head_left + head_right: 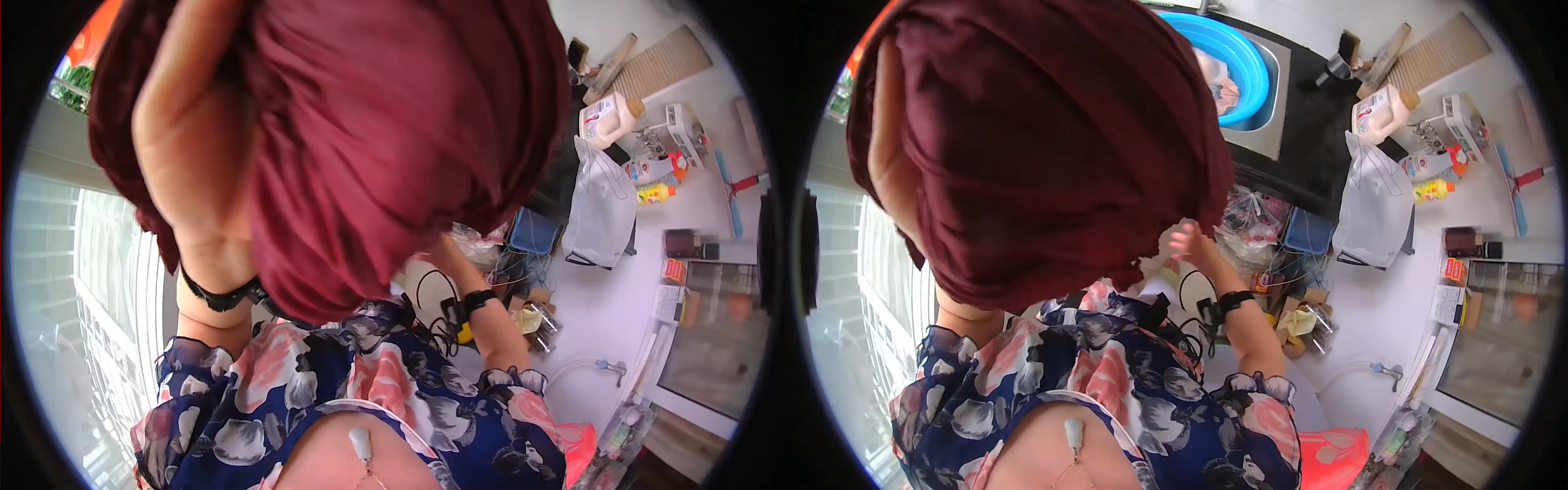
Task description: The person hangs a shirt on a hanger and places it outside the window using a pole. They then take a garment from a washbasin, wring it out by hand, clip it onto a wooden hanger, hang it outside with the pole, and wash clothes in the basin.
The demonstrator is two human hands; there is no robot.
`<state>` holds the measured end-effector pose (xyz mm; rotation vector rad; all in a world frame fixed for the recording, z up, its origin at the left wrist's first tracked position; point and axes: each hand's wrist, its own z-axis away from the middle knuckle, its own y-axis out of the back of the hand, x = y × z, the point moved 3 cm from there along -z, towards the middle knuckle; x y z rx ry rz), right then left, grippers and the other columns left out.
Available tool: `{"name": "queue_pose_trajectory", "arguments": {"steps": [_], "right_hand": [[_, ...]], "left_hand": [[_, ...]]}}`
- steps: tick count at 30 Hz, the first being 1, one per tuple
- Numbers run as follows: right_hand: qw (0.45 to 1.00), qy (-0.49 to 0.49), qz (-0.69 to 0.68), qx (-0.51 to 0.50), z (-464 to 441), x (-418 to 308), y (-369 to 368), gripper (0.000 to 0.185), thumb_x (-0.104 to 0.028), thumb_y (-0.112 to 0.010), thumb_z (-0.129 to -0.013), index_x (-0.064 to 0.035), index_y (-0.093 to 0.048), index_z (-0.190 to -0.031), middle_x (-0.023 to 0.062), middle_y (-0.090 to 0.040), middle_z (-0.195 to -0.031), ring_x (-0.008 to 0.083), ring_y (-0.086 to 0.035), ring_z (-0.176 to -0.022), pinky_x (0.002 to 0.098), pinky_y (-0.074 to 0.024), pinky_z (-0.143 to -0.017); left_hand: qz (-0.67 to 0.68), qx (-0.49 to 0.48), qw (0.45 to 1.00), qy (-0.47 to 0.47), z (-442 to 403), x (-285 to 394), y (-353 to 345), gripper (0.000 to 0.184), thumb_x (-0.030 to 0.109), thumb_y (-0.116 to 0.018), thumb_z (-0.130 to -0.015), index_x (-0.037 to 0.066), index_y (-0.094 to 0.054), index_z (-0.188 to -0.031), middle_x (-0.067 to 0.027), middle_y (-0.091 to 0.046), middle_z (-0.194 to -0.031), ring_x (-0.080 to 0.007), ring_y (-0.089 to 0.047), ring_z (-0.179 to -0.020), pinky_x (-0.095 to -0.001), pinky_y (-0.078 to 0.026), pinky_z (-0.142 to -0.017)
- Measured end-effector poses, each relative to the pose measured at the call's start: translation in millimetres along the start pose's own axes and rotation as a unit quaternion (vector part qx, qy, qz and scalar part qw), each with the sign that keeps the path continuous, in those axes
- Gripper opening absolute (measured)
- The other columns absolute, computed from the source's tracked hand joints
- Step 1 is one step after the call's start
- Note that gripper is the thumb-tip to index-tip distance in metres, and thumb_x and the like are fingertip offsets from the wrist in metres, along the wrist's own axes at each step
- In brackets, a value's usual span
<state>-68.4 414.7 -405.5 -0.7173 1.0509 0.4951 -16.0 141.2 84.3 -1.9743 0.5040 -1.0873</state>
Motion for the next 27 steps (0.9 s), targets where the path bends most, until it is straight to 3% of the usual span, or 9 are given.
{"name": "queue_pose_trajectory", "arguments": {"steps": [2,7,9,12,19,21,23,25,27], "right_hand": [[0.891,-0.051,-0.445,-0.078,-18.4,-22.4,-44.4,0.061,-0.058,-0.052,-0.089,-0.0133,-0.045,-0.131,0.0120,-0.056,-0.125,0.0329,-0.057,-0.111,0.0540,-0.0415,-0.097],[0.912,-0.008,-0.393,0.116,-14.4,-91.2,-59.0,0.030,-0.041,-0.054,-0.094,-0.0135,-0.062,-0.103,0.0073,-0.065,-0.103,0.0226,-0.064,-0.096,0.0465,-0.0476,-0.094],[0.954,0.121,-0.164,0.220,-1.3,-93.2,-17.6,0.022,-0.027,-0.061,-0.092,-0.0090,-0.060,-0.103,0.0088,-0.064,-0.106,0.0216,-0.064,-0.098,0.0376,-0.0517,-0.088],[0.930,0.108,-0.258,0.237,55.8,-191.1,-47.8,0.023,-0.015,-0.060,-0.092,-0.0033,-0.059,-0.112,0.0081,-0.065,-0.108,0.0177,-0.064,-0.095,0.0330,-0.0523,-0.085],[0.904,0.217,0.268,0.253,98.6,-296.7,-90.5,0.030,-0.007,-0.065,-0.089,-0.0046,-0.047,-0.065,-0.0094,-0.039,-0.063,0.0015,-0.031,-0.061,0.0222,-0.0274,-0.051],[0.904,0.231,0.268,0.240,89.0,-317.6,-112.3,0.038,-0.008,-0.066,-0.088,-0.0037,-0.037,-0.064,-0.0077,-0.030,-0.061,0.0037,-0.026,-0.060,0.0255,-0.0250,-0.049],[0.893,0.253,0.347,0.137,74.7,-331.0,-130.7,0.037,-0.009,-0.067,-0.087,-0.0011,-0.038,-0.065,-0.0045,-0.030,-0.060,0.0047,-0.026,-0.060,0.0260,-0.0254,-0.048],[0.915,0.219,0.325,0.097,63.0,-330.4,-144.5,0.036,-0.010,-0.068,-0.086,0.0006,-0.040,-0.066,-0.0009,-0.029,-0.060,0.0058,-0.026,-0.059,0.0276,-0.0265,-0.049],[0.924,0.188,0.334,0.016,46.4,-328.8,-157.5,0.034,-0.011,-0.067,-0.086,0.0014,-0.042,-0.067,0.0006,-0.031,-0.059,0.0059,-0.027,-0.059,0.0282,-0.0278,-0.049]], "left_hand": [[-0.048,0.009,0.998,-0.048,-1.4,5.2,-6.4,0.039,0.025,-0.044,-0.101,-0.002,-0.051,-0.128,-0.0151,-0.057,-0.126,-0.0242,-0.056,-0.116,-0.0374,-0.043,-0.103],[-0.214,0.091,0.956,-0.180,-2.1,20.2,-6.1,0.039,0.025,-0.043,-0.101,-0.002,-0.050,-0.130,-0.0154,-0.056,-0.127,-0.0245,-0.055,-0.117,-0.0374,-0.042,-0.104],[-0.005,-0.066,0.996,0.066,-18.8,34.9,34.9,0.033,0.018,-0.048,-0.099,-0.004,-0.055,-0.123,-0.0131,-0.059,-0.125,-0.0208,-0.057,-0.115,-0.0353,-0.043,-0.102],[-0.102,0.036,0.988,0.114,-15.1,31.2,101.0,0.034,0.021,-0.048,-0.099,-0.003,-0.055,-0.122,-0.0126,-0.061,-0.120,-0.0218,-0.059,-0.110,-0.0352,-0.044,-0.100],[-0.240,0.133,0.876,0.396,47.9,-29.9,260.1,0.035,0.027,-0.057,-0.095,0.000,-0.059,-0.117,-0.0087,-0.067,-0.107,-0.0180,-0.064,-0.097,-0.0341,-0.051,-0.088],[-0.588,0.025,0.651,0.480,70.4,-26.9,305.4,0.058,0.051,-0.070,-0.081,-0.002,-0.065,-0.103,-0.0077,-0.069,-0.091,-0.0218,-0.066,-0.082,-0.0364,-0.053,-0.074],[-0.787,-0.314,0.263,0.461,62.2,-25.1,316.6,0.055,0.053,-0.073,-0.077,-0.001,-0.069,-0.088,-0.0086,-0.067,-0.074,-0.0213,-0.063,-0.068,-0.0368,-0.050,-0.064],[-0.659,-0.289,0.546,0.428,42.7,-31.0,280.9,0.040,0.039,-0.067,-0.087,-0.001,-0.068,-0.086,-0.0060,-0.067,-0.072,-0.0157,-0.055,-0.062,-0.0374,-0.046,-0.060],[-0.554,-0.316,0.711,0.296,22.3,-32.1,193.7,0.041,0.032,-0.066,-0.088,0.000,-0.061,-0.113,-0.0102,-0.066,-0.108,-0.0159,-0.059,-0.096,-0.0349,-0.047,-0.084]]}}
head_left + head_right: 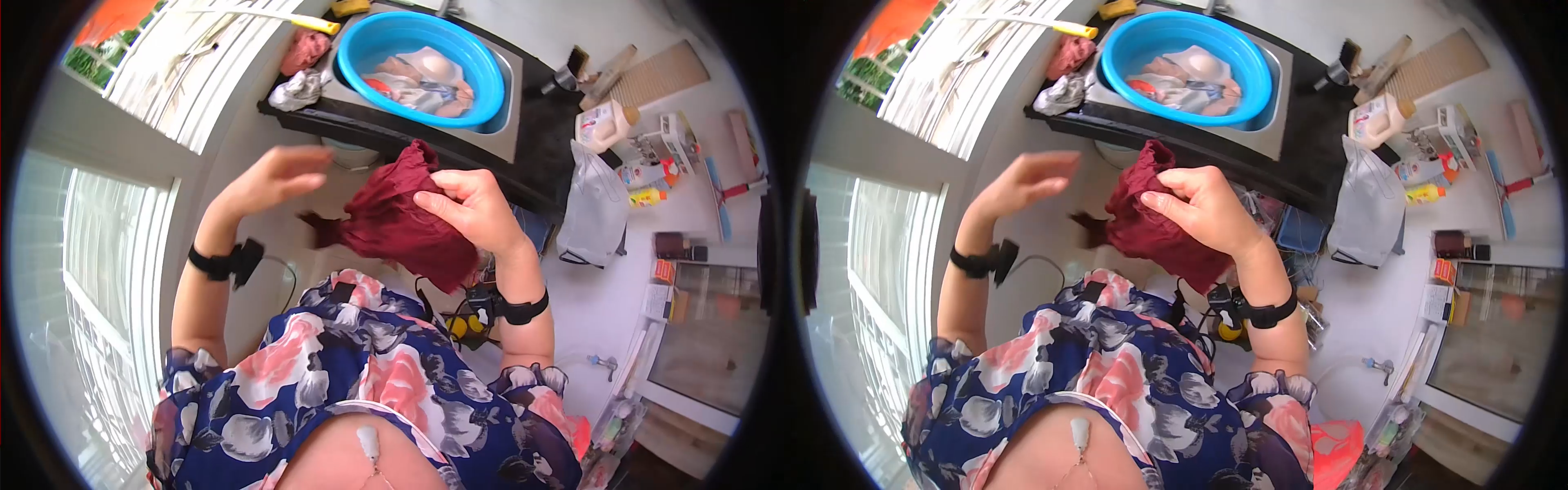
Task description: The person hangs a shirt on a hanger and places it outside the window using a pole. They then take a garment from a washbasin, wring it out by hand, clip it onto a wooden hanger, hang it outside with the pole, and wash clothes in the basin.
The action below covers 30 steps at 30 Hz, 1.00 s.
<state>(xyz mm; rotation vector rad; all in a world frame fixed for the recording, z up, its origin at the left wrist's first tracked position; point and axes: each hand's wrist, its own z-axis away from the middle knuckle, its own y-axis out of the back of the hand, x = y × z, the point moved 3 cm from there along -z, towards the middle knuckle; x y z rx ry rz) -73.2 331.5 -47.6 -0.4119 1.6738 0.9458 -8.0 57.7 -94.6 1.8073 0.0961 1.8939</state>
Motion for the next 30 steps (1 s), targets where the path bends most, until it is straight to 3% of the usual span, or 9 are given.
{"name": "queue_pose_trajectory", "arguments": {"steps": [2,4,6,7,14,17,21,27,30], "right_hand": [[0.998,-0.037,0.011,-0.055,-9.5,-9.7,-15.8,0.027,-0.011,-0.066,-0.086,0.0034,-0.050,-0.070,0.0025,-0.037,-0.058,0.0059,-0.031,-0.059,0.0273,-0.0316,-0.050],[0.995,-0.017,0.014,-0.101,-14.5,-8.6,-34.1,0.019,-0.011,-0.066,-0.085,0.0040,-0.058,-0.077,0.0035,-0.047,-0.059,0.0058,-0.037,-0.059,0.0263,-0.0360,-0.052],[0.996,-0.012,0.025,-0.081,-19.3,-14.7,-20.4,0.012,-0.008,-0.066,-0.084,0.0038,-0.065,-0.087,0.0051,-0.061,-0.065,0.0048,-0.046,-0.060,0.0251,-0.0416,-0.056],[0.999,-0.016,-0.002,-0.046,-17.6,-19.9,-15.9,0.012,-0.007,-0.066,-0.084,0.0039,-0.066,-0.089,0.0043,-0.064,-0.068,0.0044,-0.049,-0.062,0.0236,-0.0430,-0.058],[0.999,0.022,0.023,0.027,12.3,-40.8,25.8,0.012,-0.005,-0.068,-0.083,0.0034,-0.068,-0.092,0.0027,-0.067,-0.077,0.0041,-0.056,-0.068,0.0202,-0.0453,-0.061],[0.996,0.079,0.048,0.009,30.4,-41.7,49.6,0.019,-0.008,-0.072,-0.080,0.0017,-0.067,-0.096,0.0020,-0.065,-0.079,0.0051,-0.056,-0.067,0.0198,-0.0441,-0.061],[0.994,0.075,0.042,-0.065,29.6,-18.4,52.4,0.045,-0.016,-0.081,-0.070,-0.0017,-0.061,-0.108,0.0021,-0.064,-0.088,0.0099,-0.057,-0.070,0.0235,-0.0456,-0.064],[0.967,-0.032,0.122,-0.221,20.3,27.2,22.1,0.033,-0.022,-0.082,-0.066,-0.0050,-0.065,-0.089,0.0092,-0.062,-0.069,0.0181,-0.057,-0.060,0.0313,-0.0458,-0.059],[0.956,-0.032,0.227,-0.182,19.4,35.1,37.2,0.033,-0.028,-0.078,-0.069,-0.0037,-0.063,-0.085,0.0105,-0.057,-0.064,0.0251,-0.053,-0.056,0.0326,-0.0435,-0.056]], "left_hand": [[-0.008,0.011,0.985,-0.175,-19.6,63.4,-5.1,0.055,0.030,-0.068,-0.085,0.000,-0.052,-0.129,-0.0126,-0.056,-0.131,-0.0200,-0.048,-0.125,-0.0383,-0.027,-0.111],[-0.004,-0.028,0.961,-0.276,-36.7,79.1,-26.3,0.048,0.029,-0.070,-0.083,-0.001,-0.058,-0.119,-0.0130,-0.063,-0.120,-0.0215,-0.055,-0.119,-0.0468,-0.014,-0.116],[-0.039,-0.193,0.964,-0.179,-60.3,69.5,-35.2,0.040,0.028,-0.073,-0.082,-0.002,-0.063,-0.107,-0.0109,-0.068,-0.101,-0.0170,-0.062,-0.100,-0.0407,-0.031,-0.108],[0.065,-0.188,0.971,-0.133,-62.5,62.0,-37.8,0.034,0.029,-0.074,-0.083,-0.002,-0.065,-0.091,-0.0018,-0.062,-0.074,-0.0079,-0.053,-0.072,-0.0266,-0.044,-0.067],[-0.043,-0.138,0.957,-0.253,-58.6,76.5,-44.4,0.018,0.016,-0.069,-0.086,-0.002,-0.066,-0.090,-0.0043,-0.061,-0.076,-0.0127,-0.055,-0.072,-0.0261,-0.045,-0.068],[-0.061,0.033,0.912,-0.405,-49.9,112.1,-46.2,0.015,0.011,-0.067,-0.083,-0.002,-0.068,-0.091,-0.0075,-0.065,-0.092,-0.0239,-0.059,-0.096,-0.0433,-0.035,-0.104],[0.003,-0.049,0.913,-0.404,-45.0,143.0,-48.9,0.015,0.012,-0.067,-0.083,-0.002,-0.066,-0.081,-0.0083,-0.064,-0.091,-0.0226,-0.059,-0.098,-0.0515,-0.008,-0.115],[-0.002,-0.121,0.923,-0.366,-36.9,147.6,-41.8,0.019,0.012,-0.065,-0.086,-0.004,-0.061,-0.075,-0.0104,-0.063,-0.079,-0.0252,-0.062,-0.083,-0.0503,-0.022,-0.113],[-0.019,-0.034,0.943,-0.331,-27.8,140.2,-17.8,0.020,0.011,-0.066,-0.085,-0.007,-0.060,-0.079,-0.0101,-0.062,-0.076,-0.0187,-0.063,-0.081,-0.0431,-0.041,-0.103]]}}
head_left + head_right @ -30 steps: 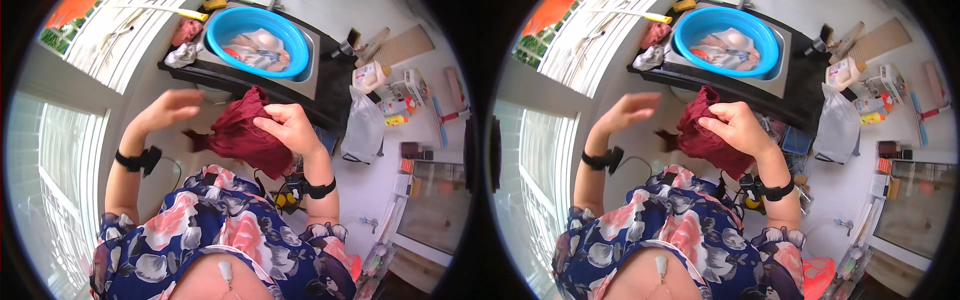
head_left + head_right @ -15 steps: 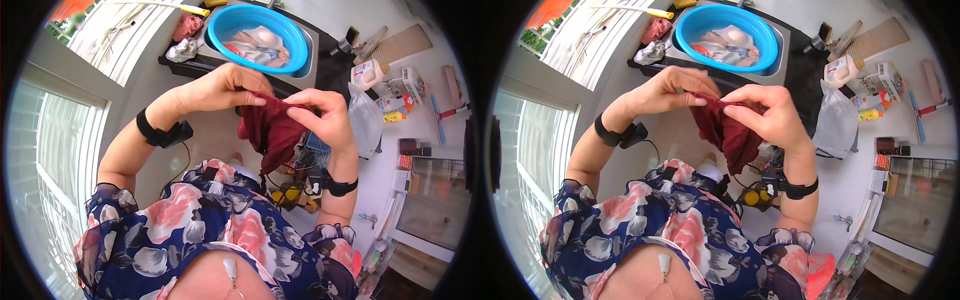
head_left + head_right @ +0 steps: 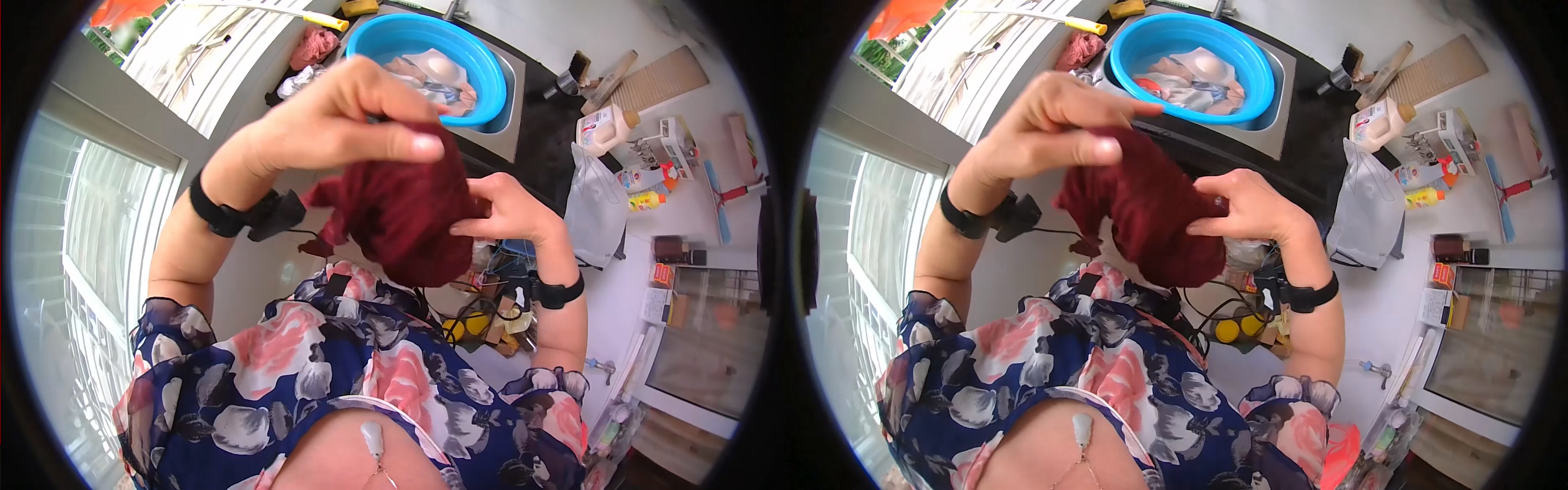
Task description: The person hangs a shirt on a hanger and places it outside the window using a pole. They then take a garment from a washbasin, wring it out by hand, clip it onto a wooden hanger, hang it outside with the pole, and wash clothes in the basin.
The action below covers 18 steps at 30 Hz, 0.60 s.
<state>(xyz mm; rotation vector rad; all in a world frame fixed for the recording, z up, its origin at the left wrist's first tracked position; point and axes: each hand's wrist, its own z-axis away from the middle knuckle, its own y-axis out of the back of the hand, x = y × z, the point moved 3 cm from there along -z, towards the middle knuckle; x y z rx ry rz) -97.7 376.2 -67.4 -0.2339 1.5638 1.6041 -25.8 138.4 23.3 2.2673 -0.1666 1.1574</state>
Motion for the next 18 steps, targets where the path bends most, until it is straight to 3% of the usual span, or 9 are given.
{"name": "queue_pose_trajectory", "arguments": {"steps": [1,2,4,6,9,11,12,14,18], "right_hand": [[1.000,0.002,0.000,-0.003,3.4,4.4,1.0,0.033,-0.028,-0.078,-0.069,-0.0037,-0.063,-0.085,0.0105,-0.057,-0.064,0.0251,-0.053,-0.056,0.0326,-0.0435,-0.056],[1.000,-0.006,0.013,-0.001,7.0,11.5,0.6,0.033,-0.029,-0.077,-0.070,-0.0025,-0.062,-0.083,0.0111,-0.057,-0.064,0.0258,-0.053,-0.056,0.0330,-0.0437,-0.056],[0.999,-0.017,0.040,0.000,8.6,10.0,-0.2,0.034,-0.030,-0.075,-0.071,-0.0001,-0.060,-0.078,0.0124,-0.055,-0.064,0.0271,-0.053,-0.057,0.0339,-0.0440,-0.056],[0.996,0.027,0.009,-0.087,9.2,3.8,-3.5,0.033,-0.028,-0.072,-0.073,0.0019,-0.063,-0.083,0.0156,-0.065,-0.086,0.0292,-0.062,-0.068,0.0357,-0.0482,-0.060],[0.995,0.001,0.026,-0.096,7.7,4.4,-7.3,0.033,-0.028,-0.072,-0.073,0.0003,-0.062,-0.087,0.0164,-0.065,-0.086,0.0340,-0.063,-0.072,0.0394,-0.0494,-0.063],[0.968,-0.020,0.245,-0.056,1.1,6.2,-0.9,0.036,-0.030,-0.073,-0.071,-0.0022,-0.061,-0.090,0.0163,-0.065,-0.086,0.0375,-0.062,-0.078,0.0438,-0.0496,-0.066],[0.954,-0.016,0.300,-0.014,-2.7,7.1,6.5,0.032,-0.029,-0.073,-0.072,-0.0045,-0.060,-0.088,0.0154,-0.064,-0.085,0.0369,-0.062,-0.079,0.0446,-0.0495,-0.066],[0.940,0.074,0.304,0.136,-5.2,0.3,16.4,0.024,-0.025,-0.070,-0.075,-0.0052,-0.061,-0.084,0.0140,-0.064,-0.085,0.0342,-0.062,-0.080,0.0431,-0.0491,-0.064],[0.876,0.206,0.324,0.293,3.8,-61.8,36.2,0.024,-0.010,-0.075,-0.066,-0.0031,-0.056,-0.078,0.0106,-0.066,-0.087,0.0319,-0.064,-0.087,0.0392,-0.0522,-0.070]], "left_hand": [[-0.018,0.046,0.999,0.019,3.9,2.9,6.7,0.019,0.010,-0.066,-0.085,-0.009,-0.062,-0.084,-0.0074,-0.060,-0.075,-0.0131,-0.059,-0.076,-0.0323,-0.048,-0.085],[-0.013,0.064,0.996,0.059,8.1,6.3,13.7,0.021,0.012,-0.066,-0.087,-0.009,-0.063,-0.090,-0.0054,-0.057,-0.073,-0.0117,-0.055,-0.070,-0.0258,-0.044,-0.069],[-0.112,0.078,0.988,0.072,19.3,0.4,28.7,0.022,0.014,-0.064,-0.090,-0.008,-0.062,-0.091,-0.0041,-0.056,-0.071,-0.0106,-0.050,-0.066,-0.0248,-0.039,-0.061],[-0.169,0.068,0.980,0.074,30.8,-6.4,37.6,0.021,0.014,-0.063,-0.090,-0.006,-0.060,-0.089,-0.0054,-0.054,-0.069,-0.0132,-0.049,-0.064,-0.0270,-0.040,-0.060],[-0.140,0.048,0.985,0.085,42.2,-23.0,43.1,0.022,0.012,-0.064,-0.087,-0.005,-0.055,-0.078,-0.0131,-0.048,-0.064,-0.0228,-0.047,-0.059,-0.0324,-0.040,-0.058],[-0.219,-0.051,0.966,0.124,56.6,-36.9,56.0,0.027,0.015,-0.065,-0.087,-0.005,-0.053,-0.074,-0.0136,-0.047,-0.061,-0.0244,-0.047,-0.057,-0.0340,-0.040,-0.057],[-0.293,-0.152,0.930,0.161,66.5,-44.0,58.5,0.033,0.018,-0.065,-0.087,-0.005,-0.050,-0.069,-0.0141,-0.045,-0.057,-0.0260,-0.047,-0.055,-0.0356,-0.040,-0.056],[-0.348,-0.152,0.913,0.150,85.7,-37.6,67.8,0.035,0.020,-0.067,-0.083,-0.004,-0.047,-0.068,-0.0183,-0.045,-0.059,-0.0357,-0.047,-0.057,-0.0391,-0.041,-0.056],[-0.430,-0.019,0.891,0.146,107.6,22.6,83.8,0.024,0.014,-0.068,-0.075,-0.001,-0.050,-0.067,-0.0155,-0.052,-0.064,-0.0357,-0.055,-0.065,-0.0410,-0.043,-0.060]]}}
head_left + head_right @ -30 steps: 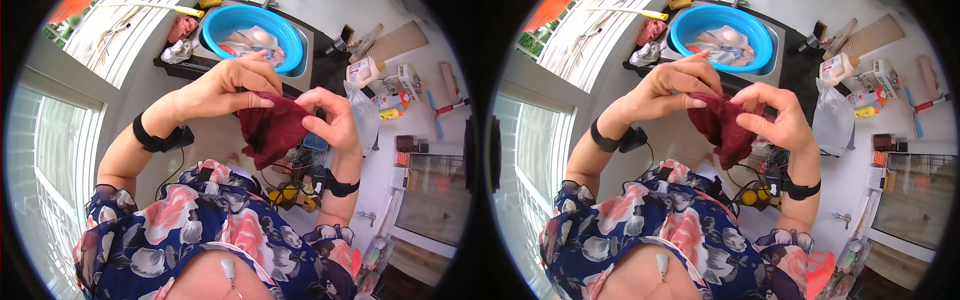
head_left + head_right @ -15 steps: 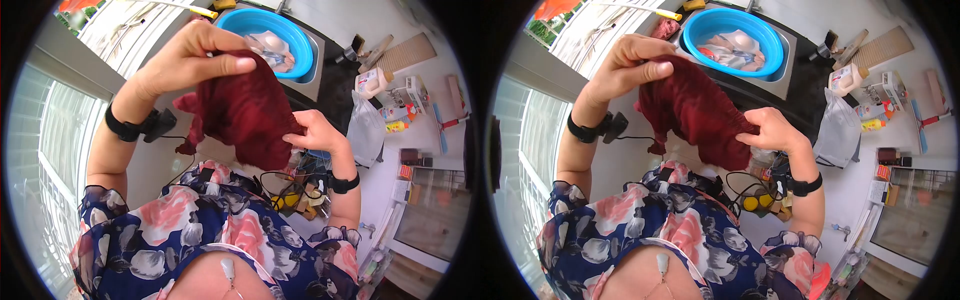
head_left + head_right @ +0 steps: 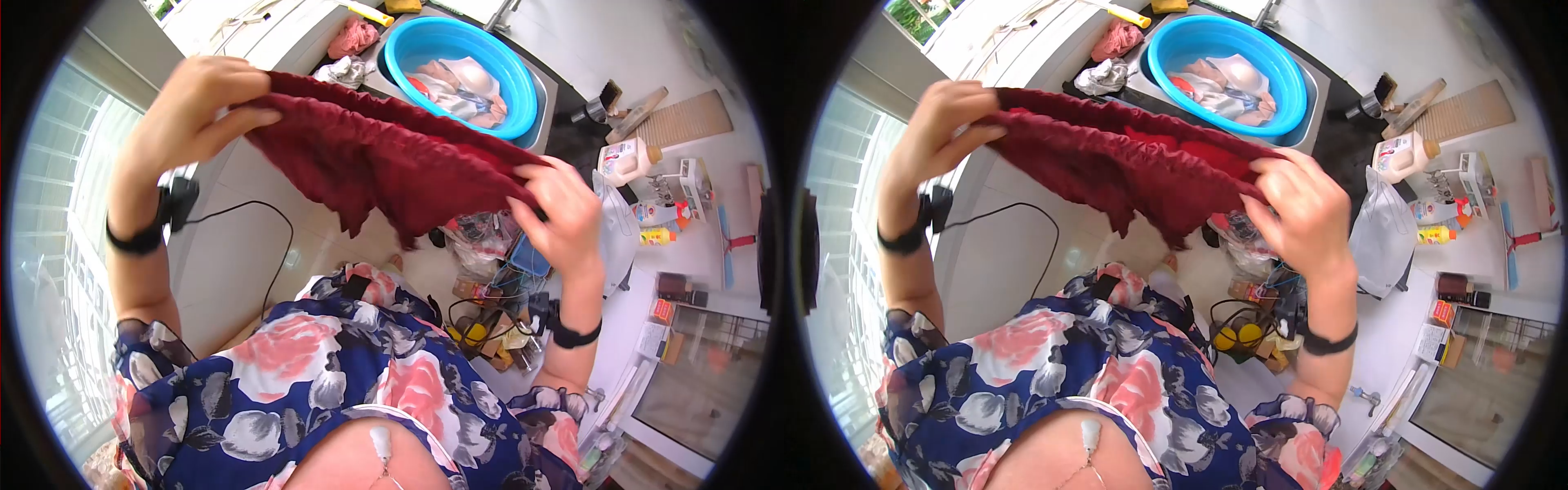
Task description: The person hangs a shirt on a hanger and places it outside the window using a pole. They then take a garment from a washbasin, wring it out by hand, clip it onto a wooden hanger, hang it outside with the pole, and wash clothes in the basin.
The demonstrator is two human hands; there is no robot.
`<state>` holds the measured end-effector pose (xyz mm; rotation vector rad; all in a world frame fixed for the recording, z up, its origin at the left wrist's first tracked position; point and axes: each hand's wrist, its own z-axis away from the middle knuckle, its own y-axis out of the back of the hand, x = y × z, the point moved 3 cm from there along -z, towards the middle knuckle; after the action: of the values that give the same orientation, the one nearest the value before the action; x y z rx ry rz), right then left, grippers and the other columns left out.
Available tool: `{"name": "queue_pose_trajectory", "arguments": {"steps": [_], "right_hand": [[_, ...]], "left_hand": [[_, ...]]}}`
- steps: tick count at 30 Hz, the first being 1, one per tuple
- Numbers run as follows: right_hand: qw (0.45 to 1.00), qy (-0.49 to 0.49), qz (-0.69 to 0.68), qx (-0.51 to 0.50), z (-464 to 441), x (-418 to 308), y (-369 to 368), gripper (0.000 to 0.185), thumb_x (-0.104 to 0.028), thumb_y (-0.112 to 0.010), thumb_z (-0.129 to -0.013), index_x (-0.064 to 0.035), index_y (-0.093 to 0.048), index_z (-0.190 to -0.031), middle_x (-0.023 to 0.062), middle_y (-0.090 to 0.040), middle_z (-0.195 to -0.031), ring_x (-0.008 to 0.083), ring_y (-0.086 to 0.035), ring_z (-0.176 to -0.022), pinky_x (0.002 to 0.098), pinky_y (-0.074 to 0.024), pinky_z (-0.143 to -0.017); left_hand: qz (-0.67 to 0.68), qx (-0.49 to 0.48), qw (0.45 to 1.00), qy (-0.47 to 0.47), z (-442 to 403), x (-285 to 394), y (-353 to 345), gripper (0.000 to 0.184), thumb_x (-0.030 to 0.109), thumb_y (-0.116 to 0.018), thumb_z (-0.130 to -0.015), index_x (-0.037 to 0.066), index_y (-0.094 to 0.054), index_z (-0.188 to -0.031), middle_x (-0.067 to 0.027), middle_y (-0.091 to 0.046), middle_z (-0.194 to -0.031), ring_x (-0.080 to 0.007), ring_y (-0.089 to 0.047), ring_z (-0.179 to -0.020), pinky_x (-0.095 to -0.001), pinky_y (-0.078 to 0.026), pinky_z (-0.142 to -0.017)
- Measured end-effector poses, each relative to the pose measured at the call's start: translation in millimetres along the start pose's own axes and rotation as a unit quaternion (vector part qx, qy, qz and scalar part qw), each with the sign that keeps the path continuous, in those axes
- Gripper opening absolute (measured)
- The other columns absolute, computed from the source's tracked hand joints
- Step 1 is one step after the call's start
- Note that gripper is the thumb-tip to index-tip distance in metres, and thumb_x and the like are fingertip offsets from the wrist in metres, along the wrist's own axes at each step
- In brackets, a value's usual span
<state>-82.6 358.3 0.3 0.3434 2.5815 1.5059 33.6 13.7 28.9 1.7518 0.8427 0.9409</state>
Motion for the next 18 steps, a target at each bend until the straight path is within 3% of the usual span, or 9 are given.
{"name": "queue_pose_trajectory", "arguments": {"steps": [3,4,5,7,8,9,11,12,18], "right_hand": [[0.991,-0.045,-0.050,0.113,21.1,-12.2,-14.3,0.023,-0.008,-0.074,-0.062,-0.0041,-0.056,-0.076,0.0117,-0.065,-0.086,0.0351,-0.063,-0.090,0.0409,-0.0530,-0.080],[0.989,-0.082,-0.076,0.098,40.9,-11.6,-43.9,0.023,-0.009,-0.073,-0.062,-0.0048,-0.057,-0.077,0.0110,-0.064,-0.085,0.0343,-0.063,-0.089,0.0414,-0.0526,-0.081],[0.995,-0.052,-0.074,-0.050,77.0,4.5,-94.5,0.022,-0.012,-0.073,-0.063,-0.0055,-0.058,-0.078,0.0100,-0.064,-0.083,0.0331,-0.063,-0.086,0.0417,-0.0521,-0.080],[0.967,-0.064,-0.084,-0.233,116.2,26.1,-127.1,0.020,-0.014,-0.071,-0.064,-0.0065,-0.059,-0.077,0.0085,-0.063,-0.080,0.0312,-0.062,-0.083,0.0413,-0.0511,-0.077],[0.956,-0.100,-0.091,-0.260,107.2,34.1,-125.1,0.019,-0.015,-0.070,-0.064,-0.0067,-0.059,-0.076,0.0079,-0.062,-0.079,0.0304,-0.062,-0.081,0.0406,-0.0507,-0.075],[0.979,-0.058,-0.070,-0.185,77.3,37.7,-105.6,0.019,-0.015,-0.070,-0.061,-0.0062,-0.058,-0.074,0.0085,-0.062,-0.078,0.0307,-0.061,-0.079,0.0404,-0.0506,-0.071],[0.986,-0.110,-0.021,-0.124,53.5,57.0,-77.8,0.017,-0.015,-0.069,-0.062,-0.0057,-0.059,-0.073,0.0089,-0.063,-0.077,0.0321,-0.060,-0.076,0.0409,-0.0511,-0.068],[0.985,-0.127,-0.006,-0.120,43.6,59.2,-63.7,0.014,-0.014,-0.068,-0.064,-0.0057,-0.060,-0.072,0.0090,-0.063,-0.078,0.0323,-0.060,-0.076,0.0394,-0.0514,-0.070],[0.988,-0.067,0.030,-0.137,18.6,50.8,-27.5,0.022,-0.028,-0.071,-0.074,-0.0065,-0.065,-0.073,0.0087,-0.066,-0.077,0.0279,-0.062,-0.077,0.0430,-0.0492,-0.084]], "left_hand": [[-0.042,0.143,0.986,-0.077,17.3,43.2,-16.8,0.023,0.013,-0.071,-0.069,0.003,-0.051,-0.066,-0.0086,-0.053,-0.064,-0.0306,-0.058,-0.082,-0.0478,-0.046,-0.086],[0.051,-0.016,0.998,-0.025,24.8,29.3,-67.6,0.020,0.015,-0.071,-0.068,0.005,-0.055,-0.065,-0.0067,-0.058,-0.069,-0.0277,-0.057,-0.095,-0.0492,-0.032,-0.108],[0.078,-0.031,0.995,-0.055,26.4,20.6,-122.2,0.016,0.021,-0.070,-0.070,0.007,-0.062,-0.069,-0.0071,-0.063,-0.081,-0.0241,-0.055,-0.102,-0.0509,-0.021,-0.114],[-0.017,-0.392,0.920,0.000,89.6,-40.7,-248.9,0.025,0.035,-0.069,-0.075,0.012,-0.070,-0.085,-0.0035,-0.065,-0.097,-0.0189,-0.054,-0.111,-0.0502,-0.017,-0.115],[0.004,-0.336,0.939,0.072,96.4,-54.9,-258.1,0.026,0.035,-0.071,-0.073,0.010,-0.070,-0.082,-0.0014,-0.066,-0.090,-0.0206,-0.056,-0.108,-0.0508,-0.014,-0.116],[-0.034,-0.308,0.950,0.034,71.9,-57.1,-232.4,0.028,0.035,-0.073,-0.070,0.009,-0.069,-0.080,-0.0064,-0.065,-0.090,-0.0239,-0.059,-0.099,-0.0470,-0.033,-0.108],[-0.065,-0.258,0.956,0.123,23.7,-60.0,-182.9,0.031,0.037,-0.073,-0.071,0.010,-0.070,-0.086,-0.0133,-0.063,-0.093,-0.0284,-0.063,-0.089,-0.0419,-0.048,-0.089],[-0.070,-0.172,0.975,0.122,6.6,-49.4,-149.9,0.033,0.035,-0.073,-0.072,0.007,-0.068,-0.089,-0.0148,-0.062,-0.090,-0.0313,-0.063,-0.082,-0.0410,-0.051,-0.074],[-0.049,-0.041,0.996,0.058,-32.3,-10.4,-69.6,0.019,0.020,-0.068,-0.081,0.004,-0.058,-0.081,-0.0135,-0.057,-0.078,-0.0335,-0.059,-0.078,-0.0432,-0.047,-0.070]]}}
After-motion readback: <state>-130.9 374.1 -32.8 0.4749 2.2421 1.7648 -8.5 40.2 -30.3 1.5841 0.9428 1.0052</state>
